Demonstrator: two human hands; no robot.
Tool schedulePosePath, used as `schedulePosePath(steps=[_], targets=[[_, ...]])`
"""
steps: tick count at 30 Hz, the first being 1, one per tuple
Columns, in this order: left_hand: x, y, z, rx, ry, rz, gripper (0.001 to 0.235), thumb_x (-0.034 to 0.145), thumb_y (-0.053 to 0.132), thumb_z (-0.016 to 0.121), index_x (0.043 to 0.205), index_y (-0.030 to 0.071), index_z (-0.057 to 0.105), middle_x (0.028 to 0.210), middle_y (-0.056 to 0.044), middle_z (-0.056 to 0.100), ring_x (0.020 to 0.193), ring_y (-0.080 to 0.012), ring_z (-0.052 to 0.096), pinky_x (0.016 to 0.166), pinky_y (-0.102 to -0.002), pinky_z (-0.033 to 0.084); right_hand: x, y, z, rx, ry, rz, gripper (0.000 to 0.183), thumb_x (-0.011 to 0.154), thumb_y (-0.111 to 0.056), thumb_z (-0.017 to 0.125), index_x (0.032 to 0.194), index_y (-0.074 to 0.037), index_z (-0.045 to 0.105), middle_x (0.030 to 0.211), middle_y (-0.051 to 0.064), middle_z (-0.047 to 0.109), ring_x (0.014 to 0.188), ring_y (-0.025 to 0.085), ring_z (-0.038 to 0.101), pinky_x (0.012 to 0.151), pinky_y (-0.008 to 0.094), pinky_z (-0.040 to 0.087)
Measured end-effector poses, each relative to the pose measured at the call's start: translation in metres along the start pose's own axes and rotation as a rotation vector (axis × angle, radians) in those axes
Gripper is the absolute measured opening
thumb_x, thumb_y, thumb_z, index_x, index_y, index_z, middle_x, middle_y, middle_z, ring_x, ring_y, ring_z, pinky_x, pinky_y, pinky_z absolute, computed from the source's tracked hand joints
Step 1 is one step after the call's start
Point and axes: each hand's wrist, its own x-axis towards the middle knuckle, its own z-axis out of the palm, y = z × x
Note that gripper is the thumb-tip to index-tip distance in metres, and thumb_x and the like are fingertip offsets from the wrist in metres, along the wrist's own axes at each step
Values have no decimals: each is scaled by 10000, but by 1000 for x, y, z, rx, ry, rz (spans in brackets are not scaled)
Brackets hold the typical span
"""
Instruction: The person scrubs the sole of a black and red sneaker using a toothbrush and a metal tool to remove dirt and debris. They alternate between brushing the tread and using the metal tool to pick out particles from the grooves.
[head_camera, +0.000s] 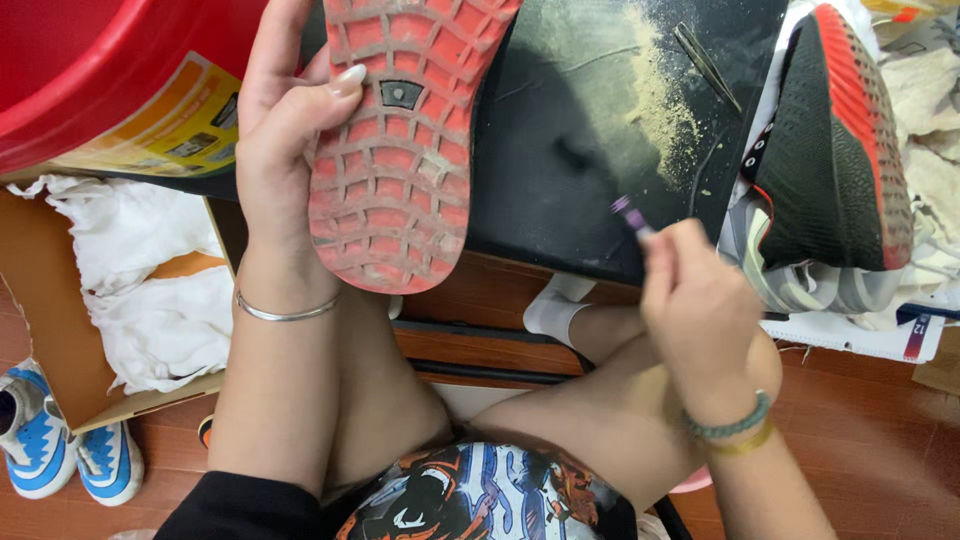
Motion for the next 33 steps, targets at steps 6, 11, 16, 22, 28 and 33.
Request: schedulePosePath(steps=[6,11,16,22,28,33], targets=[[-1,-2,4,28,-21,-11,696,998,-90,471,1665,-13,283,1321,-268,635,1068,-235,675,962,-329,545,3,15,-12,-76,39,47,238,1143,-263,615,982,-87,617,758,146,642,689,362,647,604,467,457],[4,-4,3,35,12,-8,742,939,-84,484,1649,-13,280,1383,-263,630,1085,-228,679,986,-333,556,-17,-6,-6,-19,-10,-97,222,1071,-225,635,899,-86,611,700,125,627,592,340,617,543,455,450],[2,-7,-3,71,-92,26,699,993,-64,504,1652,-16,274,1419,-265,610,1169,-227,678,1045,-334,554,-3,18,-8,-144,59,8,235,1162,-206,609,972,-69,620,747,118,629,656,298,635,605,416,456],[3,-6,1,96,-15,10,772,913,-65,494,1644,-1,255,1454,-260,588,1232,-264,674,1038,-356,568,-17,-12,-4,-3,-48,-136,159,1060,-197,646,1027,-45,611,734,92,621,604,255,609,550,375,459],[2,-3,1,82,-91,22,716,1006,-70,493,1666,10,229,1472,-276,570,1249,-267,663,1085,-376,557,-3,-22,-23,-35,-161,-300,521,970,-109,663,1483,-80,573,673,61,546,535,203,550,522,361,439],[8,-2,11,75,-3,-11,800,909,-66,500,1661,8,238,1472,-275,573,1209,-270,667,1051,-372,564,-4,-29,-19,-171,-126,-419,609,853,-32,683,1445,-165,626,643,19,456,533,155,512,491,335,417]])
